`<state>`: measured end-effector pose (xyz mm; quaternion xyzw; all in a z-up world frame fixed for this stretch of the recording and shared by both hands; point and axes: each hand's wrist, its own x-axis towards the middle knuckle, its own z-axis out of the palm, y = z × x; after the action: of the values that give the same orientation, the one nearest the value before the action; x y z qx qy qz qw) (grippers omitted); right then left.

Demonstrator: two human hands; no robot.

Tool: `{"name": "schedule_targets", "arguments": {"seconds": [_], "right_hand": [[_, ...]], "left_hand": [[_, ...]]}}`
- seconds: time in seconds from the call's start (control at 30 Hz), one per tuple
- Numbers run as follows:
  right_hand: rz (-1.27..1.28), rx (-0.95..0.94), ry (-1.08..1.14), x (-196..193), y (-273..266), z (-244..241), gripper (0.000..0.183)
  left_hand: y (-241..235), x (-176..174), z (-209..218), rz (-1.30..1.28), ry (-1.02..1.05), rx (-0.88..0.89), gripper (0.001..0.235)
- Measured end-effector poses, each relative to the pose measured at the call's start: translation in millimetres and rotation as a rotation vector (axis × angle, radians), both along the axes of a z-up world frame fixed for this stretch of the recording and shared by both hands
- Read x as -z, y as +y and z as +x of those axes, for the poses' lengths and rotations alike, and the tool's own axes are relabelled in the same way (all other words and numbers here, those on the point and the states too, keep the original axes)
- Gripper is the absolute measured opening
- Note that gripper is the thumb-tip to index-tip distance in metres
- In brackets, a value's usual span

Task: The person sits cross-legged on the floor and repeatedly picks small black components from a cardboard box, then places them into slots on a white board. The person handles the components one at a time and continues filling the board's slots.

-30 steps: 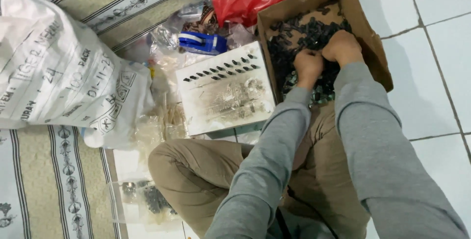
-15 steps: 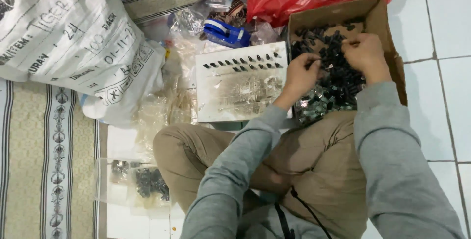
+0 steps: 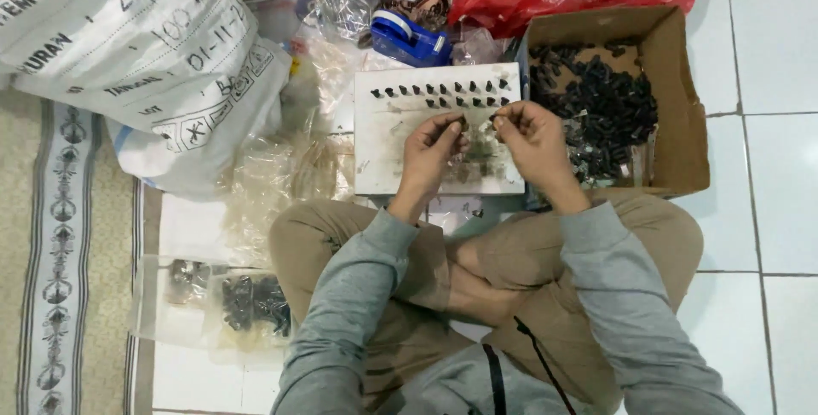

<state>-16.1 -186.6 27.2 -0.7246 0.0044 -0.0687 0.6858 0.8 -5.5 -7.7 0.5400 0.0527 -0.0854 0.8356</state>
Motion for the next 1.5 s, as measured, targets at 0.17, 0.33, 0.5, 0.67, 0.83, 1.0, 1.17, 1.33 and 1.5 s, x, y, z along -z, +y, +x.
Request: {"name": "schedule_targets", "arguments": {"seconds": [0.17, 0.33, 0.5, 0.67, 0.83, 1.0, 1.17, 1.33, 1.5], "right_hand": [[-0.083, 0.004, -0.08, 16, 9, 8, 0.01], [-0.114, 0.009, -0.102, 15, 12, 15, 0.006], [-0.185, -0.024, -0.092, 7, 14, 18, 0.006], [-0.266, -0.049, -0.059, 3, 14, 17, 0.004], [-0.258, -0.091, 0.028, 0, 12, 15, 0.007], [-0.169, -0.064, 0.051, -5, 13, 13, 0.009], [-0.135, -0.044, -0.036, -11, 15, 12, 0.011], [-0.136, -0.039, -0.069, -10, 13, 12, 0.011], [-0.105, -0.011, -0.057, -2, 12, 12, 0.01]], "left_hand": [[-9, 6, 8, -0.043, 0.003, 0.005, 0.02], [-17, 12, 8, -0.015, 0.014, 0.006, 0.02], [-18, 12, 8, 0.022, -0.003, -0.019, 0.019], [-11, -15, 4, 0.155, -0.053, -0.003, 0.018], [-8, -9, 7, 0.254, -0.138, 0.038, 0.017], [-8, -13, 7, 0.245, -0.171, 0.067, 0.018], [-10, -9, 7, 0.121, -0.09, 0.072, 0.021], [-13, 0, 8, 0.058, -0.091, 0.063, 0.021], [-13, -9, 7, 0.003, -0.091, 0.034, 0.02]]}}
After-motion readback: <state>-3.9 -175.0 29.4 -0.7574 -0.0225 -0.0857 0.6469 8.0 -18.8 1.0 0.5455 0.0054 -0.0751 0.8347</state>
